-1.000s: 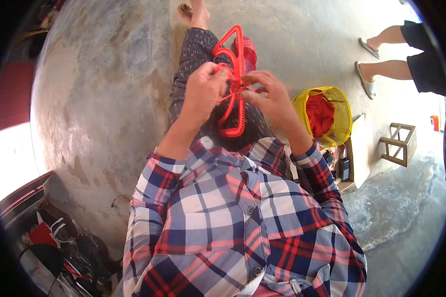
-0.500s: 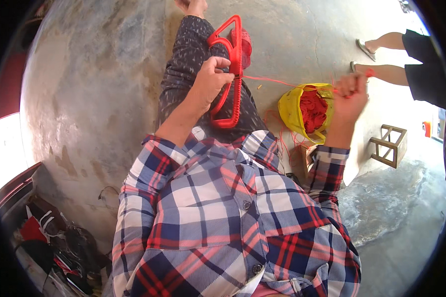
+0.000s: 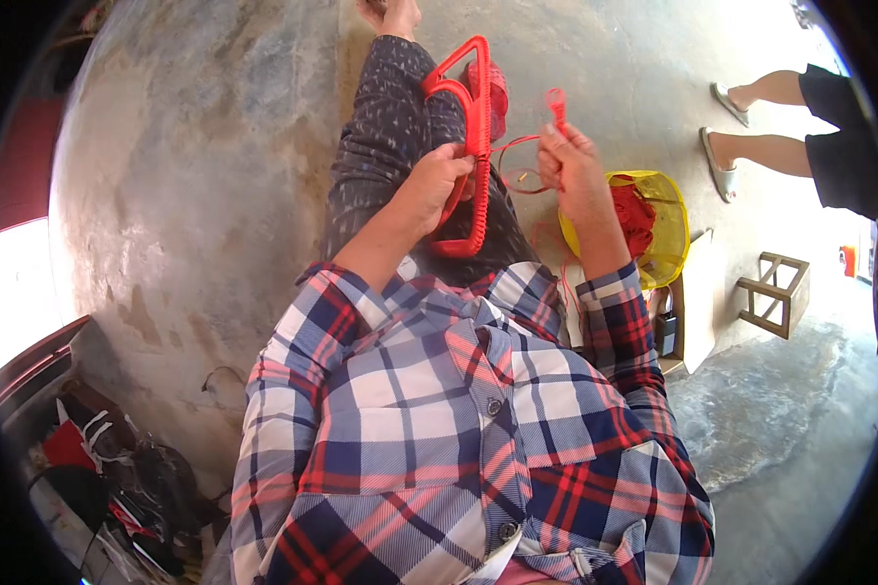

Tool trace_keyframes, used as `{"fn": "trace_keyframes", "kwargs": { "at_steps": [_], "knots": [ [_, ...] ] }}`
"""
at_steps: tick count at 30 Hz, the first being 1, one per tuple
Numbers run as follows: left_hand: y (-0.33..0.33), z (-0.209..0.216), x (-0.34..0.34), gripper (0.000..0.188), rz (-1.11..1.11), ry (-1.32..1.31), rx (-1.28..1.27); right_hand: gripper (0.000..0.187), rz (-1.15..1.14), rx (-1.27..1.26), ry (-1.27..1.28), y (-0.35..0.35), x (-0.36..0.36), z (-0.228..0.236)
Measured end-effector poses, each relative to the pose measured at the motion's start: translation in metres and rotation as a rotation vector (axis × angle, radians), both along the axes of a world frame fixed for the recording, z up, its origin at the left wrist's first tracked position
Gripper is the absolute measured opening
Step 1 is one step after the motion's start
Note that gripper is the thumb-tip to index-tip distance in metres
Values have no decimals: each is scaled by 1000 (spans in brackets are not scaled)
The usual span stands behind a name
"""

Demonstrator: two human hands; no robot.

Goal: Tying and wrapping red string around a red plastic hanger.

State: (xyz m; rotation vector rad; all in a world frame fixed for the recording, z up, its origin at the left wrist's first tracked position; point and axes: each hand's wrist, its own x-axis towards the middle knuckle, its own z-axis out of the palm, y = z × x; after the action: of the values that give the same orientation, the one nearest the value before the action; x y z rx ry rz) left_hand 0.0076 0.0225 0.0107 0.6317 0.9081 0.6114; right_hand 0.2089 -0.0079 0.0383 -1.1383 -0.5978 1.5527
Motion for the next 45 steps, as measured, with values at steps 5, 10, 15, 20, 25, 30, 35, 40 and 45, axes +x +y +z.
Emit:
{"fn": "trace_keyframes", "kwargs": {
  "at_steps": [5, 10, 15, 20, 25, 30, 35, 40, 45],
  "knots": [
    [4, -3, 2, 12, 52, -74, -113, 15, -32, -22, -128, -20, 20, 14],
    [11, -15, -7, 11, -14, -211, -152, 14, -63, -59, -182, -56, 14, 12],
    [14, -25, -6, 12, -132, -238, -188, 13, -101, -72, -111, -76, 24, -23],
    [-5, 14, -2, 25, 105, 29, -13, 22, -177, -231, -196, -67, 37, -31],
    [-18, 43, 1, 24, -79, 631, 1256, 38, 72, -98, 200, -54, 4, 11],
    [-26, 85, 13, 22, -231, -20, 343, 44, 312, 129, 345, -56, -34, 19],
    [29, 103, -31, 12, 271, -801, -111, 43, 337, 3, 344, -58, -19, 24],
    [79, 111, -120, 18, 576, -644, 311, 35, 209, 163, 503, -60, 8, 9],
    [33, 70, -75, 10, -58, 483, 960, 24, 118, -65, -141, -19, 4, -18]
  ]
}}
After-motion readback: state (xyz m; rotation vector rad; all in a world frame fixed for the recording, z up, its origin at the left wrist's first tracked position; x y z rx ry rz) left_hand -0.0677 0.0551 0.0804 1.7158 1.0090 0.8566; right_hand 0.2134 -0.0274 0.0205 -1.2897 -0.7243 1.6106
